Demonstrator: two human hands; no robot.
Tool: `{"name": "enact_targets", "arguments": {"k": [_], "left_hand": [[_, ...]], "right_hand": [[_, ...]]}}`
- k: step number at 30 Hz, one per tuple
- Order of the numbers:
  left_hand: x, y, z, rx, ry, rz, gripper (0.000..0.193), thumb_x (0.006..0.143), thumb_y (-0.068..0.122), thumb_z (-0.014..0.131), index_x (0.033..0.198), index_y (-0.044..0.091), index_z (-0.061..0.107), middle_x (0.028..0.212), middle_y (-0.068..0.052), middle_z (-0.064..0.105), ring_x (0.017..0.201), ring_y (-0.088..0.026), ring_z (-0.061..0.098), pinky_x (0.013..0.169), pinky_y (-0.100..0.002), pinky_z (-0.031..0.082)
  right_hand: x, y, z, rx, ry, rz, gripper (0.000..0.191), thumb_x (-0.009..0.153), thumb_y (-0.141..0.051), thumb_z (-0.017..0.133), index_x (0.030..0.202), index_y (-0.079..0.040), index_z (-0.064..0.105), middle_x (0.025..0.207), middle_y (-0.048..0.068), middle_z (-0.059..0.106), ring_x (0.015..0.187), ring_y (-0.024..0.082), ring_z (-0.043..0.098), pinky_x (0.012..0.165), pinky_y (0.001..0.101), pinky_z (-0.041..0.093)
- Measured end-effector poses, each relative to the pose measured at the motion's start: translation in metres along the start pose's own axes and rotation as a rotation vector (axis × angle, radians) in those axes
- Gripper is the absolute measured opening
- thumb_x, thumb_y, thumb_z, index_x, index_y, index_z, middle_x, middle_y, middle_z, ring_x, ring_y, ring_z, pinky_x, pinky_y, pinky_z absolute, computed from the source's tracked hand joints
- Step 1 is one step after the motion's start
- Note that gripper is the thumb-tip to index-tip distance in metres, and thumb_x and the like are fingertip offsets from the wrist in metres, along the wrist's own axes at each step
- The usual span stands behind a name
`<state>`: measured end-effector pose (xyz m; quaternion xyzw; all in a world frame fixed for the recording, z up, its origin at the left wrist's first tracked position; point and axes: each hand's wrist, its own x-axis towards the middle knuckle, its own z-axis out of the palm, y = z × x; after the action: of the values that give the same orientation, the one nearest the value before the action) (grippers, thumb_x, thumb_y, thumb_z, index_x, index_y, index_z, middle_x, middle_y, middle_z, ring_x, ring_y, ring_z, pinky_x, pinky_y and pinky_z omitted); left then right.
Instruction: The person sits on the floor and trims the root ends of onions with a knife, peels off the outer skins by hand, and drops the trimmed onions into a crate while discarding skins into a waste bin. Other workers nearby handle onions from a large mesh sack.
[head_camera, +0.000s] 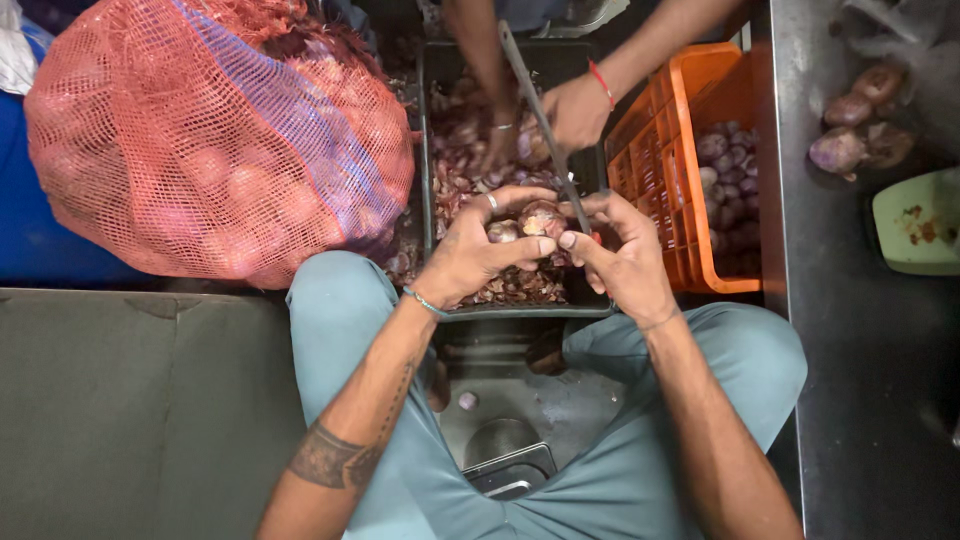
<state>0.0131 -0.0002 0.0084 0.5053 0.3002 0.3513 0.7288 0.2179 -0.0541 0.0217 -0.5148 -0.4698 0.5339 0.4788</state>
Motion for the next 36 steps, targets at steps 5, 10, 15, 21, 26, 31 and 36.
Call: {"name": "enact_targets", "arguments": {"k": [5, 10, 15, 21, 26, 31, 36], "left_hand": [[-0.002, 0.003, -0.002, 0.069, 0.002, 0.025, 0.055, 0.086, 0.016, 0.083, 0.136, 0.004, 0.063, 0.113, -0.003, 0.072, 0.091, -0.007, 0.067, 0.074, -0.023, 0.060], [-0.005, 0.005, 0.003, 0.197, -0.001, 0.203, 0.064, 0.085, 0.015, 0.085, 0.142, 0.005, 0.057, 0.121, -0.003, 0.070, 0.106, -0.007, 0.065, 0.094, -0.023, 0.057], [-0.005, 0.004, 0.008, 0.299, 0.114, 0.225, 0.057, 0.083, 0.017, 0.086, 0.134, 0.004, 0.064, 0.116, -0.004, 0.071, 0.104, -0.010, 0.066, 0.095, -0.028, 0.056], [-0.005, 0.003, 0.007, 0.416, 0.167, 0.270, 0.053, 0.078, 0.021, 0.089, 0.122, 0.004, 0.065, 0.111, -0.005, 0.073, 0.101, -0.011, 0.067, 0.093, -0.029, 0.056], [-0.004, 0.004, 0.008, 0.397, 0.160, 0.264, 0.052, 0.079, 0.021, 0.089, 0.122, 0.004, 0.064, 0.110, -0.005, 0.072, 0.101, -0.011, 0.066, 0.092, -0.029, 0.056], [-0.002, 0.002, 0.010, 0.098, 0.096, 0.001, 0.064, 0.078, 0.018, 0.085, 0.135, 0.006, 0.058, 0.108, -0.003, 0.070, 0.085, -0.013, 0.064, 0.071, -0.033, 0.055], [-0.004, 0.002, 0.002, 0.071, -0.013, 0.162, 0.060, 0.092, 0.015, 0.079, 0.146, 0.006, 0.055, 0.129, -0.004, 0.066, 0.112, -0.011, 0.062, 0.099, -0.029, 0.053]], "right_hand": [[0.000, 0.002, 0.000, 0.004, -0.001, -0.005, 0.023, 0.094, -0.006, 0.071, 0.116, -0.004, 0.065, 0.079, 0.002, 0.062, 0.050, 0.003, 0.047, 0.038, 0.0192, 0.034], [0.003, 0.004, 0.000, 0.140, 0.027, 0.012, 0.021, 0.096, -0.006, 0.067, 0.116, -0.002, 0.061, 0.086, 0.004, 0.064, 0.057, 0.005, 0.053, 0.037, 0.0192, 0.036], [0.004, 0.009, 0.000, 0.181, -0.010, -0.010, 0.024, 0.099, -0.005, 0.065, 0.121, -0.001, 0.057, 0.095, 0.005, 0.066, 0.064, 0.006, 0.056, 0.038, 0.0185, 0.038], [0.004, 0.012, -0.001, 0.219, -0.058, -0.009, 0.024, 0.100, -0.005, 0.065, 0.122, -0.001, 0.057, 0.095, 0.007, 0.066, 0.064, 0.006, 0.056, 0.039, 0.0189, 0.037], [0.004, 0.009, 0.000, 0.194, -0.055, 0.006, 0.024, 0.099, -0.005, 0.064, 0.121, -0.001, 0.056, 0.097, 0.006, 0.066, 0.063, 0.005, 0.055, 0.040, 0.0180, 0.036], [0.004, 0.005, 0.001, 0.147, 0.016, -0.003, 0.026, 0.098, -0.007, 0.066, 0.122, -0.001, 0.057, 0.087, 0.004, 0.063, 0.050, 0.004, 0.046, 0.038, 0.0198, 0.033], [0.003, 0.002, 0.001, 0.057, 0.045, -0.011, 0.028, 0.096, -0.007, 0.069, 0.121, -0.002, 0.056, 0.083, 0.002, 0.063, 0.048, 0.003, 0.043, 0.039, 0.0205, 0.031]]}}
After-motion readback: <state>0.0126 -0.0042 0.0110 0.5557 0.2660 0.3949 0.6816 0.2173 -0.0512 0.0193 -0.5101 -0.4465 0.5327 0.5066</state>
